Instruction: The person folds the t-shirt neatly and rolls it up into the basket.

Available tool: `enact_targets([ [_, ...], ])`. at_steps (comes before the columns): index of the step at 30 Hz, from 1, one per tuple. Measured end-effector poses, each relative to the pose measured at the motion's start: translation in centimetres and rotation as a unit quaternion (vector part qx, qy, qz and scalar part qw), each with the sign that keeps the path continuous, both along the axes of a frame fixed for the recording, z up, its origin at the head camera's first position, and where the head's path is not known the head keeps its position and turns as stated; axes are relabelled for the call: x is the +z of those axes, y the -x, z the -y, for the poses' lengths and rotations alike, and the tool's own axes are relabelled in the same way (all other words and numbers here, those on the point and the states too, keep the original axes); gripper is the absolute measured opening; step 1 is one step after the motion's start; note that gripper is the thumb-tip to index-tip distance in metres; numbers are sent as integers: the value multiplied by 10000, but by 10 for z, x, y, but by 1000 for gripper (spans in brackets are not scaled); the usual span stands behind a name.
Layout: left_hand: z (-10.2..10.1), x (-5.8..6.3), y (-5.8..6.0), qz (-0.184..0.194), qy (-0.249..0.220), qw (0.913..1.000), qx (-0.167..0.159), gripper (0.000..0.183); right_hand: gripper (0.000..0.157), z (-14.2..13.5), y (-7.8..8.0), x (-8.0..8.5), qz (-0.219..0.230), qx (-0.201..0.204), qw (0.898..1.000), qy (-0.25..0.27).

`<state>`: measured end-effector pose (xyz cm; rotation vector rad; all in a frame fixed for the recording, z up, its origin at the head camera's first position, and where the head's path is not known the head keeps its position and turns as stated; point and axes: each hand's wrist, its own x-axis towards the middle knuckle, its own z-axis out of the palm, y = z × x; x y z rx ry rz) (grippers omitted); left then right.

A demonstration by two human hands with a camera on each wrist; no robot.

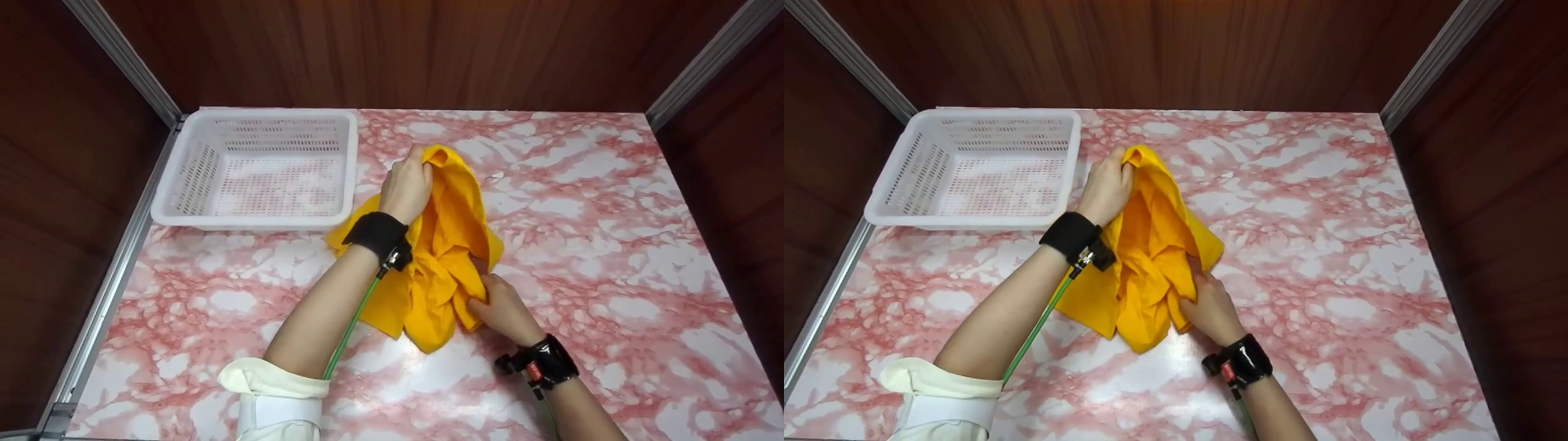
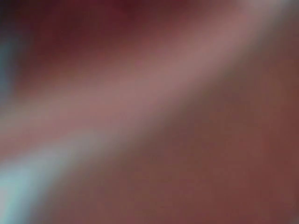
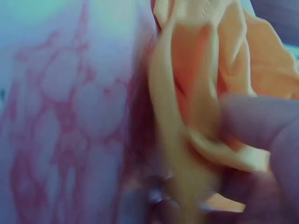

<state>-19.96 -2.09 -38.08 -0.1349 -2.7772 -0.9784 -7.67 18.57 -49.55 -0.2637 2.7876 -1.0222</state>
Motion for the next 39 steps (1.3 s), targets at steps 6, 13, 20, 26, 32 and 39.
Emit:
enact_targets([
  [6,17,2,-1,18,-541,9977,419,24,14,-39,18,13,524,-1733,9359,3022],
  [13,28,0,-3,-116,-728,9959,514,24,16,-72,43,29,428,-2222,8188,5275],
  [20,34,0,-6,-40,-688,9958,609,24,19,-91,67,67,96,-2719,8421,4656],
  [26,41,-2,-7,-91,-753,9943,752,26,32,-116,84,96,-270,-2734,8592,4317],
  [32,47,-7,-7,-142,-831,9927,866,23,46,-142,91,119,-298,-2579,8636,4322],
  [39,50,-17,-15,-47,-914,9928,772,19,41,-168,97,144,-676,-2406,8747,4153],
])
